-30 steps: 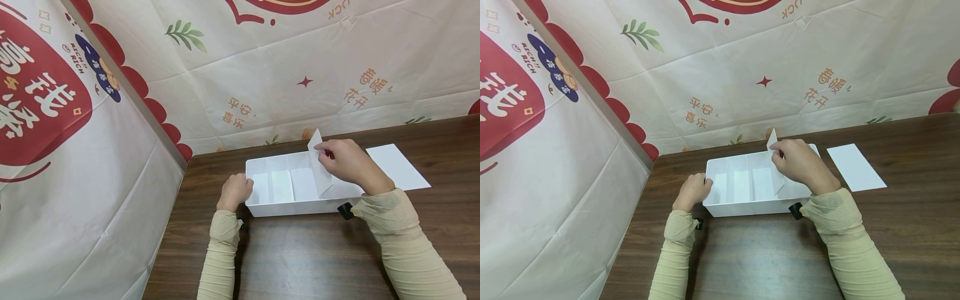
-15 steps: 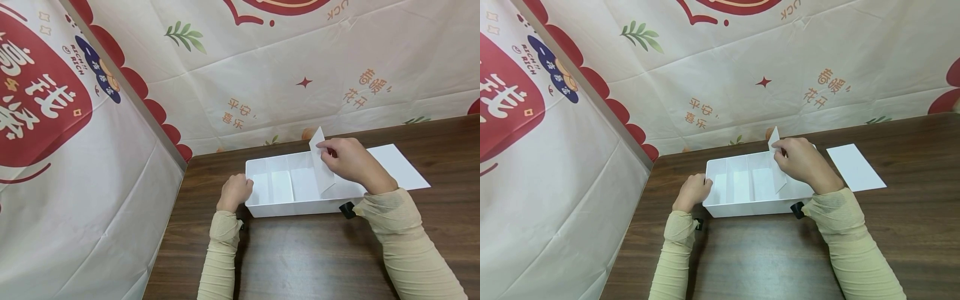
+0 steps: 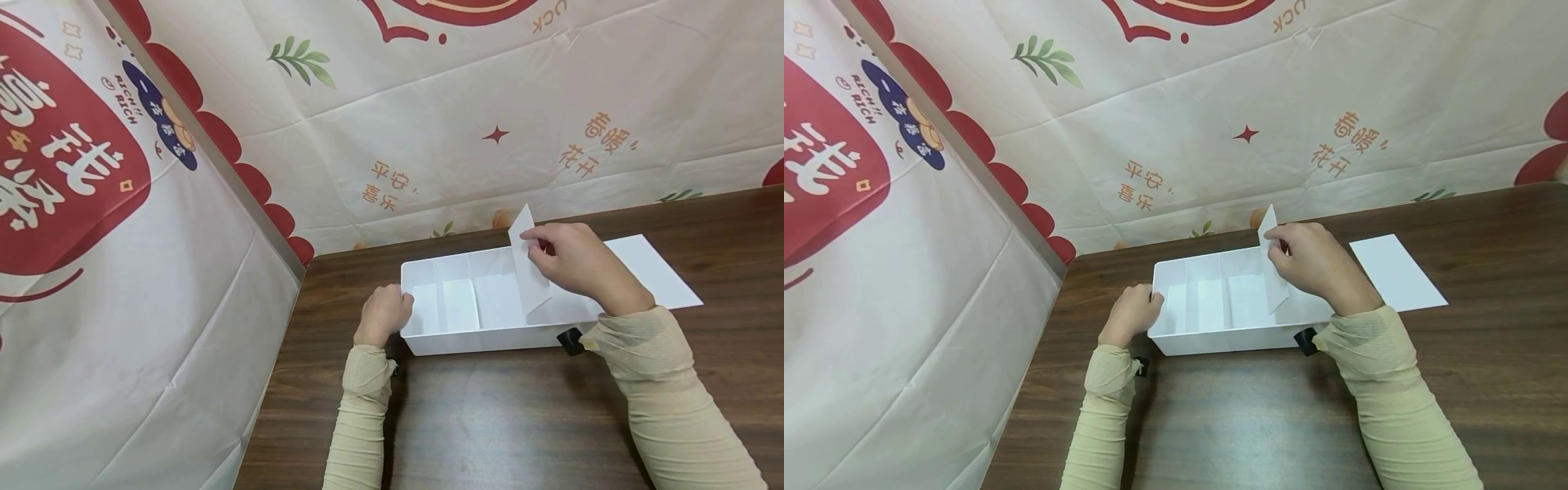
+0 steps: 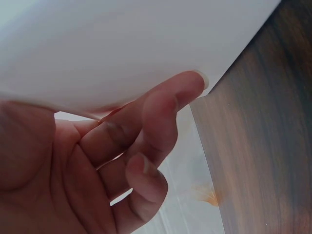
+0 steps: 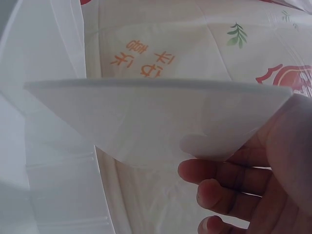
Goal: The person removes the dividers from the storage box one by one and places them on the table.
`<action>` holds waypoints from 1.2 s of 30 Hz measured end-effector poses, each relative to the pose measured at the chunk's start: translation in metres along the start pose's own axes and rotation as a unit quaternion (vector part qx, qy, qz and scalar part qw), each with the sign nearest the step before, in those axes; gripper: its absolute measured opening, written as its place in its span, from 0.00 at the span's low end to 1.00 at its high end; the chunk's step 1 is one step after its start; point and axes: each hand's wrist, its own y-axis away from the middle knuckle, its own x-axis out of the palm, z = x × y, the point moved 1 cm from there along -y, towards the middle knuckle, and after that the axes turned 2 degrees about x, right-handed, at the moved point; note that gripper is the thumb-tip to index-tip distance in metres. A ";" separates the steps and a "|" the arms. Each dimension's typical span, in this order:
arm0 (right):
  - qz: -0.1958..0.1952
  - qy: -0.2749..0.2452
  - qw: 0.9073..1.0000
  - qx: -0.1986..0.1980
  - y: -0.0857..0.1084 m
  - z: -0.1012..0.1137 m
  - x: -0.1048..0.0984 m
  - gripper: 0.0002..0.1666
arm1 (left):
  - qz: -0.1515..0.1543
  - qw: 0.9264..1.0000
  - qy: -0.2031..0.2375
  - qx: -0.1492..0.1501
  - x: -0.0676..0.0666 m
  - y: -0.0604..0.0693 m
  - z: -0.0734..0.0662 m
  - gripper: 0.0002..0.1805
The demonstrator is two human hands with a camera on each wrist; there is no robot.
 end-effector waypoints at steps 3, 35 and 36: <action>-0.002 0.000 1.000 0.001 0.000 -0.001 0.000 0.18 | 0.001 1.000 0.004 -0.001 0.001 0.000 0.000 0.20; -0.018 -0.007 1.000 0.013 0.005 -0.007 -0.009 0.18 | 0.004 1.000 -0.002 -0.005 0.000 0.000 0.000 0.20; -0.017 -0.007 1.000 0.015 0.005 -0.008 -0.010 0.19 | 0.005 1.000 -0.002 -0.005 0.000 0.000 0.000 0.20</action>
